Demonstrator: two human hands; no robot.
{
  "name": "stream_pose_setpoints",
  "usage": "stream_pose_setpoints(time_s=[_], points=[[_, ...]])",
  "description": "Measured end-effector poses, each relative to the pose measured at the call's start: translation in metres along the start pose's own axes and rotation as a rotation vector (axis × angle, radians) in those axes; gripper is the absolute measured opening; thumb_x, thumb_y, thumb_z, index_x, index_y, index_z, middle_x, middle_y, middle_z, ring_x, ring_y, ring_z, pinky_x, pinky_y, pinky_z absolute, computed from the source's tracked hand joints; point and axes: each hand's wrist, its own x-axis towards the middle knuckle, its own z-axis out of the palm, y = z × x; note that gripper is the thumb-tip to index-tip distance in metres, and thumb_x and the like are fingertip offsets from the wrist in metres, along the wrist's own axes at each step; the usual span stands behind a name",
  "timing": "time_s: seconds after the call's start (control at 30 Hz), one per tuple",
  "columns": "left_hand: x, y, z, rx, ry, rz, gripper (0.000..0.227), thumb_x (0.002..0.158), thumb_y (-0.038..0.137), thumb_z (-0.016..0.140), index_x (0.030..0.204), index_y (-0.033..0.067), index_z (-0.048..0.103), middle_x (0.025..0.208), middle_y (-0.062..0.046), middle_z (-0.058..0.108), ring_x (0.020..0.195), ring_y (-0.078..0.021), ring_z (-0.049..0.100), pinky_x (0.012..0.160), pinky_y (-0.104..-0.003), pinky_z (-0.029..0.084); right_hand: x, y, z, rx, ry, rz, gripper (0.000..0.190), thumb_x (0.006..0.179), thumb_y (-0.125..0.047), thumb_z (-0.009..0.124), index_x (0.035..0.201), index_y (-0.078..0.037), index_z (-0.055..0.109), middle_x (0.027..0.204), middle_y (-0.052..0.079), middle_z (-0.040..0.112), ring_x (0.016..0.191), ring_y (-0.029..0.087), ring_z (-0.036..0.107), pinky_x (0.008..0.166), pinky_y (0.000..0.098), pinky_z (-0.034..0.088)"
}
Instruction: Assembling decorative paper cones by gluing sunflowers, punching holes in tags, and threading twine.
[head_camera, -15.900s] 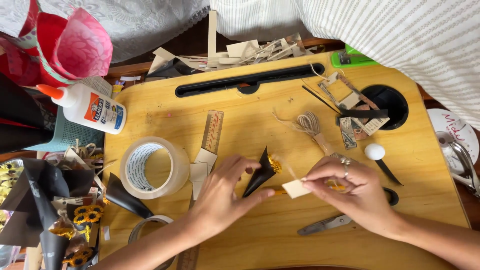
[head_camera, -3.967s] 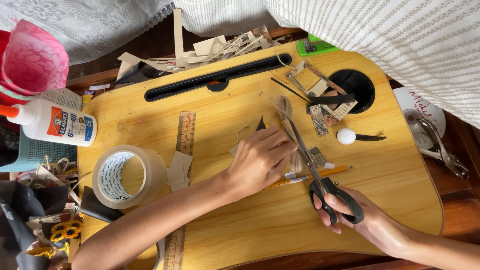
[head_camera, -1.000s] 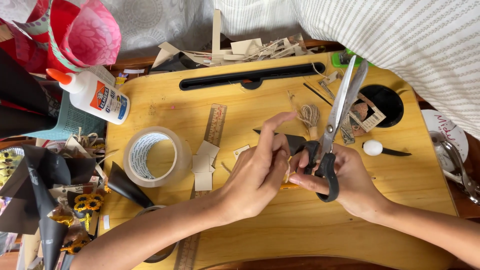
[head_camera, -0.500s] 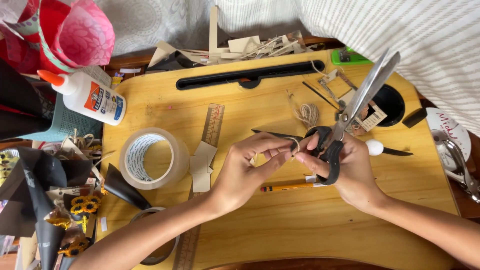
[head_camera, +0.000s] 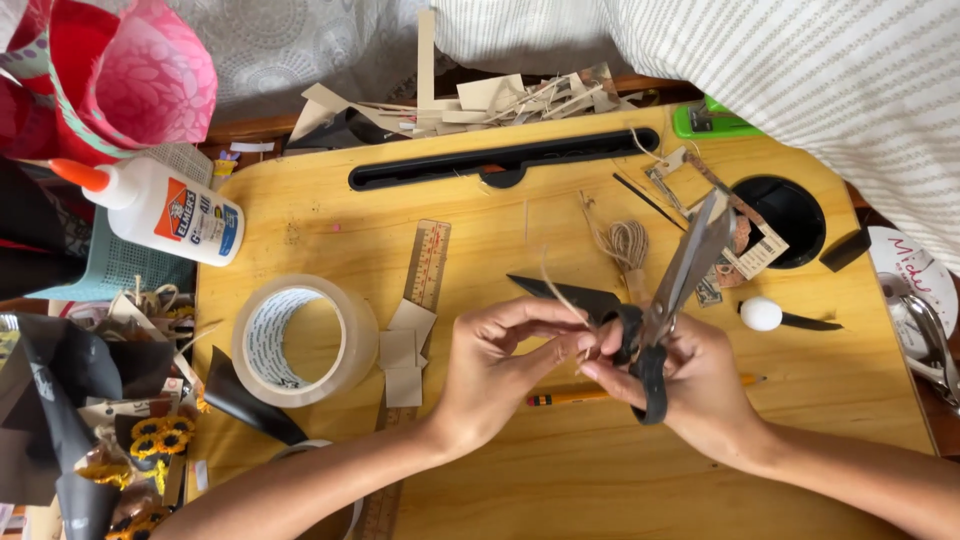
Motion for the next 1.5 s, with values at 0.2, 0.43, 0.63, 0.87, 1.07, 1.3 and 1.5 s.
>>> stream_pose_setpoints(time_s=[0.2,0.43,0.63,0.87,1.07,1.3,1.5], points=[[0.009,0.014,-0.009,-0.116,0.014,0.082,0.024,0.081,-0.006,0.068,0.092,0.0066,0.052,0.086,-0.009,0.065,0.080,-0.0160,0.067,0.076,-0.026,0.058,-0.008,0.000,-0.008,-0.009,-0.071,0.088,0.033,0.073,-0.002,0.073,0.102,-0.004,0.059,0.092,0.012,0.071,0.081,0.014,0.065,0.074,0.0244,0.053],[0.010,0.022,-0.021,-0.034,0.057,0.206,0.023,0.085,-0.009,0.065,0.106,0.0014,0.062,0.114,-0.017,0.063,0.079,-0.0180,0.067,0.076,-0.025,0.060,-0.020,0.005,-0.009,-0.043,-0.314,0.277,0.073,0.076,-0.061,0.059,0.126,-0.008,0.055,0.100,0.006,0.068,0.095,0.014,0.063,0.078,0.0322,0.048],[0.005,0.024,-0.030,0.113,0.054,0.291,0.035,0.090,-0.002,0.064,0.123,0.0052,0.056,0.129,-0.017,0.059,0.090,-0.0153,0.069,0.088,-0.026,0.061,-0.024,0.008,-0.004,-0.033,-0.442,0.197,0.076,0.085,-0.064,0.053,0.131,-0.003,0.051,0.096,0.008,0.063,0.090,0.016,0.059,0.072,0.0298,0.045],[0.003,0.032,-0.036,0.117,-0.071,0.407,0.046,0.095,-0.004,0.062,0.135,0.0039,0.043,0.133,-0.021,0.056,0.133,-0.0262,0.054,0.121,-0.040,0.044,-0.025,0.013,-0.001,0.033,-0.530,0.290,0.076,0.082,-0.064,0.059,0.130,-0.006,0.052,0.094,0.008,0.060,0.088,0.015,0.054,0.075,0.0308,0.041],[0.000,0.030,-0.036,0.059,-0.167,0.301,0.048,0.095,-0.011,0.059,0.138,0.0006,0.040,0.152,-0.021,0.036,0.077,-0.0112,0.063,0.075,-0.023,0.061,-0.032,0.029,-0.003,0.045,-0.529,0.275,0.072,0.084,-0.063,0.060,0.127,-0.006,0.054,0.089,0.009,0.056,0.086,0.019,0.052,0.084,0.0334,0.036],[0.000,0.031,-0.035,0.047,-0.223,0.227,0.051,0.096,-0.008,0.059,0.140,0.0028,0.036,0.155,-0.021,0.032,0.074,-0.0093,0.059,0.071,-0.021,0.062,-0.044,0.056,-0.012,0.093,-0.534,0.136,0.064,0.091,-0.047,0.064,0.131,-0.004,0.041,0.117,0.008,0.056,0.086,0.019,0.058,0.090,0.0398,0.042],[0.001,0.031,-0.034,0.029,-0.240,0.230,0.053,0.095,-0.008,0.059,0.141,0.0016,0.034,0.155,-0.022,0.031,0.078,-0.0111,0.060,0.072,-0.022,0.062,-0.045,0.062,-0.017,0.062,-0.546,0.176,0.057,0.089,-0.038,0.066,0.129,-0.006,0.042,0.103,0.010,0.057,0.082,0.017,0.058,0.079,0.0352,0.044]])
